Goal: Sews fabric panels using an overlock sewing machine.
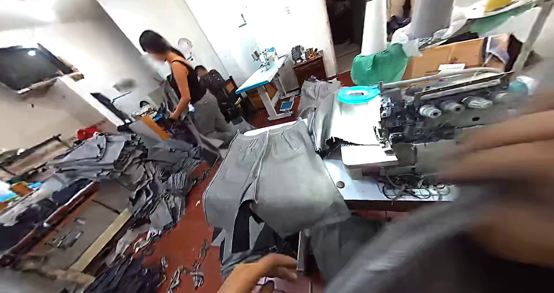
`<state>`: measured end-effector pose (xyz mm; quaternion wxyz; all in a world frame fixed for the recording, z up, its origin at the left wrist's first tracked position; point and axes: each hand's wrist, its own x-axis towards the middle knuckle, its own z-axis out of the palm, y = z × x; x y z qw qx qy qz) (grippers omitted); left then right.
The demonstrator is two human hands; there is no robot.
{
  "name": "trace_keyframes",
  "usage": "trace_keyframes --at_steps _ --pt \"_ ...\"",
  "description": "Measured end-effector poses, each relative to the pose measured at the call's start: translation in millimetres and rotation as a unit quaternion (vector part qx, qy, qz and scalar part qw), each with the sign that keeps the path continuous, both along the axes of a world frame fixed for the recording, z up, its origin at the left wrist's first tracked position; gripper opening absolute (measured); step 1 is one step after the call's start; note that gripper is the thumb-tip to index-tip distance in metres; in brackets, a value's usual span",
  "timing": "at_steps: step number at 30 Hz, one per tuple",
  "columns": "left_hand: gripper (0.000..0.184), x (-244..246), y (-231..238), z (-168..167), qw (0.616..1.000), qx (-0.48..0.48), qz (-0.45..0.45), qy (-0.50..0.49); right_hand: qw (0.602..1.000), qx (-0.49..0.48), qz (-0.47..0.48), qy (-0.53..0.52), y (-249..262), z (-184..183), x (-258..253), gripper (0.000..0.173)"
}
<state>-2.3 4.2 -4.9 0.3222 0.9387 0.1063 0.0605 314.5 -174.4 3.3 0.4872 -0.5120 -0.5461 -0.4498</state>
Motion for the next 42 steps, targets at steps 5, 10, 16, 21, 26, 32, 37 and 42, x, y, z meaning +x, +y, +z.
trace_keyframes --at_steps 5,10,16,21,26,32,37,42 --pt "0.048 69 25 -56 0.931 0.013 0.231 -0.283 0.989 -0.09 0.107 0.044 222 -54 -56 0.016" --pt "0.063 159 82 -155 0.946 0.068 0.251 -0.193 0.964 -0.233 -0.004 0.124 207 -121 -13 0.035" --pt "0.082 225 93 -176 0.956 0.133 0.228 -0.125 0.937 -0.122 -0.194 0.263 60 -228 49 0.053" --pt "0.048 249 83 -138 0.951 0.196 0.127 -0.204 0.84 -0.168 -0.077 0.509 44 -210 60 0.034" --pt "0.024 244 82 -123 0.956 0.131 -0.025 -0.259 0.914 -0.178 0.004 0.364 46 -182 24 0.008" --pt "0.012 170 40 -90 0.952 0.056 -0.143 -0.263 0.844 -0.293 0.274 0.355 5 -159 -21 0.015" --pt "0.011 139 17 -99 0.958 0.03 -0.117 -0.258 0.907 -0.263 0.143 0.297 29 -162 41 0.036" --pt "0.02 130 8 -95 0.962 0.036 -0.086 -0.256 0.949 -0.314 -0.011 -0.017 102 -181 69 0.027"
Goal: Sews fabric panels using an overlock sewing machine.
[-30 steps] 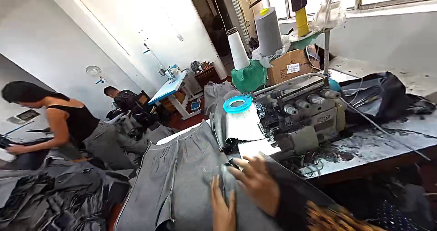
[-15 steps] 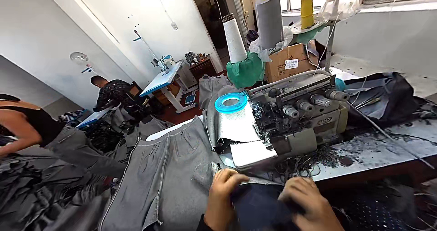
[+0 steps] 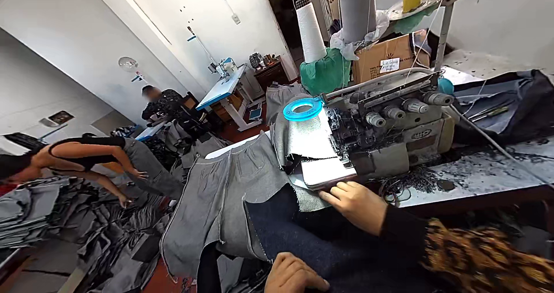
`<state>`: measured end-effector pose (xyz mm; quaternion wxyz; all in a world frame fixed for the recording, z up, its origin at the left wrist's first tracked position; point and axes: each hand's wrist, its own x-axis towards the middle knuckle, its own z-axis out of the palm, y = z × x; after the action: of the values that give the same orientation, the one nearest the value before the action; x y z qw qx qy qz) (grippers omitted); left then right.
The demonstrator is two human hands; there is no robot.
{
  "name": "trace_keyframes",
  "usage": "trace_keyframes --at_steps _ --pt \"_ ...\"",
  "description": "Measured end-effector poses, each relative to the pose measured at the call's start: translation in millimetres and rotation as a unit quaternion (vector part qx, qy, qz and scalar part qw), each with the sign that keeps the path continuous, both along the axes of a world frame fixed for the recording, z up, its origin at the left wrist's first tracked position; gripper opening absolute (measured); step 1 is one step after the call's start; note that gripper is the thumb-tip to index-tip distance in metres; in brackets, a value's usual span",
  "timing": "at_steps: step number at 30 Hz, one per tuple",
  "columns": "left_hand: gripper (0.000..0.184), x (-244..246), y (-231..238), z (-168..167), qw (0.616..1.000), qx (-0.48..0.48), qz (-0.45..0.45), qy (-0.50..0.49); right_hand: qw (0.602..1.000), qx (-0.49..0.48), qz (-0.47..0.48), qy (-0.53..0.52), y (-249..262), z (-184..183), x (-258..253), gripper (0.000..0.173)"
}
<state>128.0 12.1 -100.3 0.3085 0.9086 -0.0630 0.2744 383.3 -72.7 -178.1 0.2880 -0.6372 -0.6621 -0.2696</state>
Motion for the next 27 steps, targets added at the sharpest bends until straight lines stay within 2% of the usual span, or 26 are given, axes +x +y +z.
trace_keyframes --at_steps 1,2,3,4,5,7,8,9,10,12,14,19,24,27 --pt "0.022 -4 -2 0 1.0 -0.018 0.017 0.001 0.999 0.021 0.005 -0.032 9 -4 -1 0.011" --pt "0.024 -8 -4 0 0.998 -0.036 0.041 -0.009 0.999 0.047 0.015 -0.023 16 -3 -4 0.006" --pt "0.027 -11 -3 0 0.996 -0.045 0.072 -0.031 0.996 0.073 0.027 0.032 20 5 -10 0.011" --pt "0.032 -15 0 5 0.991 -0.038 0.113 -0.063 0.986 0.09 0.039 0.135 20 21 -20 0.018" --pt "0.036 -19 4 16 0.982 -0.015 0.16 -0.099 0.957 0.094 0.055 0.27 17 43 -31 0.024" --pt "0.038 -18 13 53 0.944 0.078 0.264 -0.18 0.858 0.066 0.1 0.5 10 89 -49 0.035" --pt "0.04 -11 16 72 0.921 0.122 0.297 -0.222 0.816 0.046 0.126 0.562 7 108 -56 0.039" --pt "0.04 -2 20 89 0.903 0.155 0.312 -0.253 0.791 0.038 0.149 0.592 6 121 -63 0.04" --pt "0.037 9 23 101 0.895 0.176 0.312 -0.267 0.781 0.031 0.168 0.601 5 131 -69 0.039" --pt "0.028 28 29 107 0.9 0.184 0.291 -0.268 0.785 0.028 0.201 0.586 4 140 -82 0.036" --pt "0.024 42 33 100 0.913 0.148 0.274 -0.263 0.801 0.055 0.217 0.555 2 137 -92 0.034" --pt "0.024 42 37 86 0.939 0.058 0.253 -0.227 0.824 0.127 0.175 0.523 -1 125 -104 0.028" --pt "0.015 33 48 87 0.955 0.009 0.206 -0.215 0.796 0.1 0.214 0.557 1 132 -114 0.032" --pt "0.015 24 50 86 0.952 -0.011 0.186 -0.244 0.775 0.098 0.209 0.588 4 137 -124 0.024"
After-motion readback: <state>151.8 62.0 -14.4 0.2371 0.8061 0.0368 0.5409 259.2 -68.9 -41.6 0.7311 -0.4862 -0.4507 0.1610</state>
